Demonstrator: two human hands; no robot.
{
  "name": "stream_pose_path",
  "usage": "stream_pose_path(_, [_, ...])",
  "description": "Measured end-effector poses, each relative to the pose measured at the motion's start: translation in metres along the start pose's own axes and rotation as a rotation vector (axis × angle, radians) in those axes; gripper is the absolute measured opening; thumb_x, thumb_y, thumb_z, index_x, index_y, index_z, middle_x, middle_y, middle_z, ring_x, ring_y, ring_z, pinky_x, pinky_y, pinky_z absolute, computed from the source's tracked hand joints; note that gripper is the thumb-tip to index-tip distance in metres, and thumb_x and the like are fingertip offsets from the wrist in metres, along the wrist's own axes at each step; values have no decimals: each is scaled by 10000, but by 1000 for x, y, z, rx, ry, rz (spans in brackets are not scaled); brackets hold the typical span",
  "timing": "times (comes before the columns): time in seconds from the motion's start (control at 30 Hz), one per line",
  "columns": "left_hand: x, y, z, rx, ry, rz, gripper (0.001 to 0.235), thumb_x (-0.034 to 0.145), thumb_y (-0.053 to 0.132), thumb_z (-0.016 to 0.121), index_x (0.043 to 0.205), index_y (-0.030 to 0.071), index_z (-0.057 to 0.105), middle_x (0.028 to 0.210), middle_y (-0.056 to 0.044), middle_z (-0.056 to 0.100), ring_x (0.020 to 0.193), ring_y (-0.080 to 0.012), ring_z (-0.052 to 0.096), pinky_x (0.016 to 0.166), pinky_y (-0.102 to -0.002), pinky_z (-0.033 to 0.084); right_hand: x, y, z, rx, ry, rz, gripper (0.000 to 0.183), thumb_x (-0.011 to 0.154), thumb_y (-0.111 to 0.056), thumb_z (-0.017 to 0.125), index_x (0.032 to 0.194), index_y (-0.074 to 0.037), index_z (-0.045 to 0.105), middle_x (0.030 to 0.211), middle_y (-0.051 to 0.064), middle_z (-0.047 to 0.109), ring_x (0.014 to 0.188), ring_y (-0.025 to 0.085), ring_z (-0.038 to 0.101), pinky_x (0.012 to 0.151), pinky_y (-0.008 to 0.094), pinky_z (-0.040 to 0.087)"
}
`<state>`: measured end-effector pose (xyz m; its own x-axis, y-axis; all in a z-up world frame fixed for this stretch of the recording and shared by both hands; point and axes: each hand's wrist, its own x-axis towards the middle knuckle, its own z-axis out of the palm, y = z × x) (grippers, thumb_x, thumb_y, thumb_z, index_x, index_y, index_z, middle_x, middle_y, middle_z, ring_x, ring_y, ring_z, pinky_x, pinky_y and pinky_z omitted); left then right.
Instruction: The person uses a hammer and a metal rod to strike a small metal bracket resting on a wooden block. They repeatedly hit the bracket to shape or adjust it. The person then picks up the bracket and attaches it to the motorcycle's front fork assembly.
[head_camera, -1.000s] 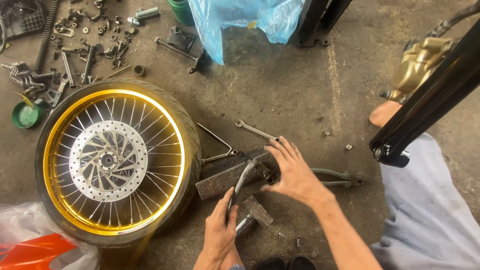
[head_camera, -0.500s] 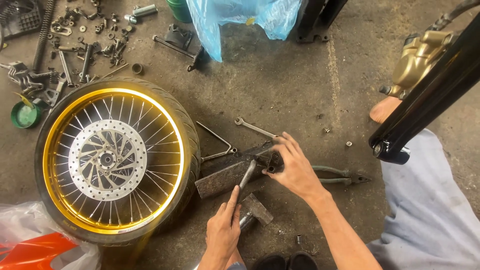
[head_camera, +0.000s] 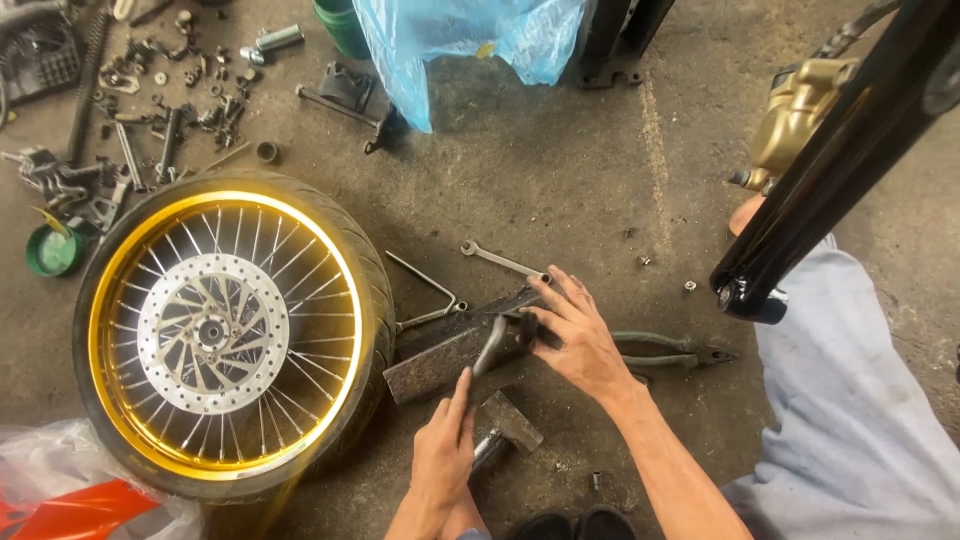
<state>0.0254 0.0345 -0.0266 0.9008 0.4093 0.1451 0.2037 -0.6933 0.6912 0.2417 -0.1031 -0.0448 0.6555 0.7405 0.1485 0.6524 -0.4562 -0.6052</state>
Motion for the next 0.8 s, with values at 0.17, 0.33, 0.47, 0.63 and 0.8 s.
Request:
stream_pose_path(0.17, [-1, 25, -19, -169, 128, 108, 507, 805, -32, 634, 1308, -62, 579, 845, -99, 712, 576, -179, 617, 484, -291, 494, 0, -5, -8, 18, -13, -29, 395, 795, -311, 803, 1140, -133, 727, 1585, 44, 453, 1533, 283, 262, 1252, 497, 229])
stream_pose_path(0.33, [-11, -11, 13, -57, 183, 104, 487, 919, 71, 638, 1391, 107, 524, 888, -74, 737, 595, -146, 643, 510, -296, 512, 6, -14, -17, 17, -29, -31, 374, 763, -255, 814, 1111, -155, 717, 1552, 30, 495, 1523, 288, 279, 1267, 498, 193])
stream_pose_path(0.47, [6, 20, -13, -188, 1, -183, 577, 873, -13, 648, 1428, 108, 548, 943, -38, 780, 656, -117, 698, 578, -262, 552, 7, -13, -14, -32, -27, -43, 371, 734, -215, 849, 1076, -142, 726, 1568, 31, 476, 1515, 300, 300, 1262, 487, 200])
stream_pose_path(0.63, [-20, -1, 1, -131, 292, 185, 389, 788, -60, 652, 1174, -78, 610, 812, -103, 677, 541, -168, 534, 491, -291, 462, 6, -10, -11, -44, -63, -23, 349, 763, -258, 812, 1086, -147, 740, 1589, 59, 444, 1535, 298, 243, 1263, 493, 176])
stream_pose_path(0.8, [9, 13, -1, -43, -29, -294, 609, 884, 51, 643, 1465, 188, 525, 936, -31, 785, 624, -155, 698, 565, -316, 547, 14, -11, -17, -29, -83, 30, 531, 763, -262, 814, 1279, -287, 692, 1623, 30, 392, 1536, 289, 222, 1273, 530, 111])
